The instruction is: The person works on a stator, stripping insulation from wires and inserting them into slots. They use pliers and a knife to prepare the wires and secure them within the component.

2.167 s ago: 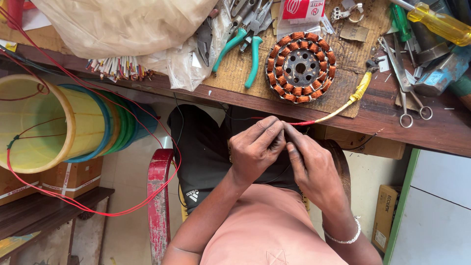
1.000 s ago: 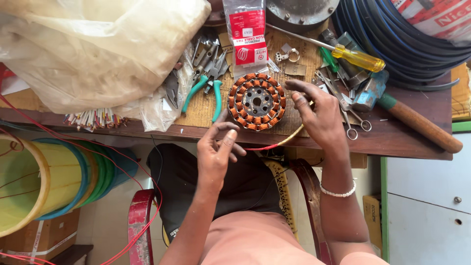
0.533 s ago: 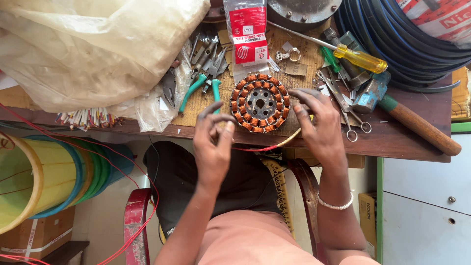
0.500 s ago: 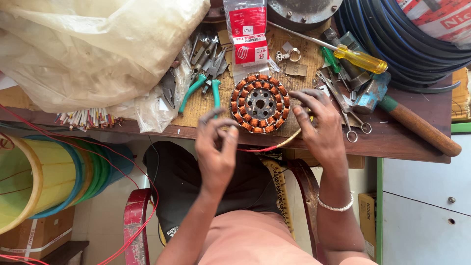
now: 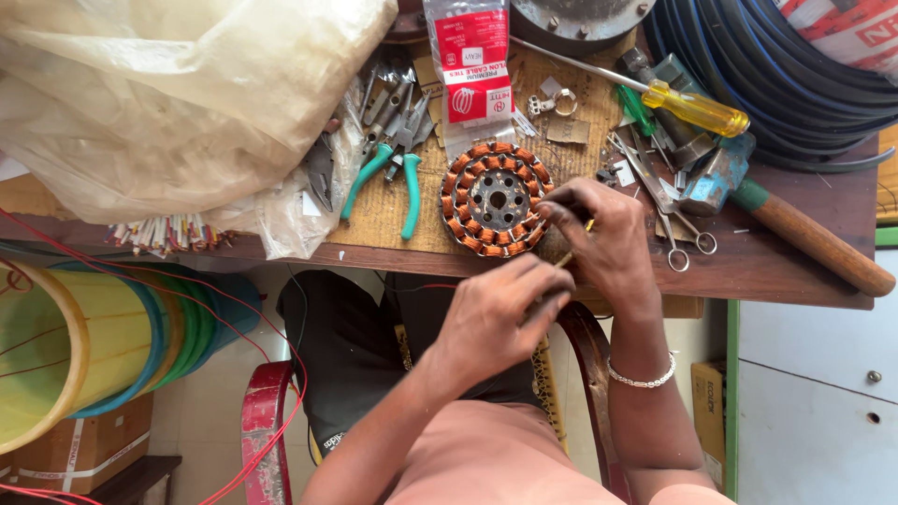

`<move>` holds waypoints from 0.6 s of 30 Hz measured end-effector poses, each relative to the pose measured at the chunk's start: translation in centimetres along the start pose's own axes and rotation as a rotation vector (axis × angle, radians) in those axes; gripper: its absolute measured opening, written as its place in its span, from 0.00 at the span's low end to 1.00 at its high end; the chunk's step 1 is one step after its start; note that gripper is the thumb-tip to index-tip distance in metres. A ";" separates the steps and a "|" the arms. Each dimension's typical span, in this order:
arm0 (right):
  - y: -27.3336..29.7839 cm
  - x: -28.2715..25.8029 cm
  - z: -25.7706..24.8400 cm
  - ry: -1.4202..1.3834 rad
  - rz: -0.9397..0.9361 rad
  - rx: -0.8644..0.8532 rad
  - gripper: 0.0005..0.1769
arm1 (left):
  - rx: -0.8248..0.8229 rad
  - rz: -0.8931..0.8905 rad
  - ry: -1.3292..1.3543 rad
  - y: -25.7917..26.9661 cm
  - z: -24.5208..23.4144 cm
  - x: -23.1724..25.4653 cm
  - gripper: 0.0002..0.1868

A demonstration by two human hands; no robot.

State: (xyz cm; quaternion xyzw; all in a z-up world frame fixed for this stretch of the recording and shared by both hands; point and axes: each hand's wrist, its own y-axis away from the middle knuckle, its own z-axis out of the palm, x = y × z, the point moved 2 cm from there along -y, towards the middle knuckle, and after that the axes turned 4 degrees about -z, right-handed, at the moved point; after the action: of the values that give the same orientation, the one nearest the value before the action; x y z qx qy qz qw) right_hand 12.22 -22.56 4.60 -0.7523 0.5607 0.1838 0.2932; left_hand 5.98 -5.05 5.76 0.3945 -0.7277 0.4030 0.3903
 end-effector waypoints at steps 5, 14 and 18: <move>2.1 1.3 0.1 0.024 0.067 0.072 0.12 | 0.040 -0.071 -0.206 -3.1 -0.2 -0.8 0.12; 2.4 2.7 0.1 -0.161 0.278 -0.019 0.18 | 0.096 -0.024 -0.413 -4.4 0.8 -2.7 0.18; 2.3 2.6 0.1 -0.176 0.279 -0.019 0.18 | 0.166 -0.054 -0.287 -4.1 0.9 -3.5 0.16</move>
State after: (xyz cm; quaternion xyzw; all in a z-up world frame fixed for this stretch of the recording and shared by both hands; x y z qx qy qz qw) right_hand 10.88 -24.85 2.37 -0.6507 0.6303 0.2930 0.3057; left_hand 10.79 -6.43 3.48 0.4984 -0.7292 0.3906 0.2593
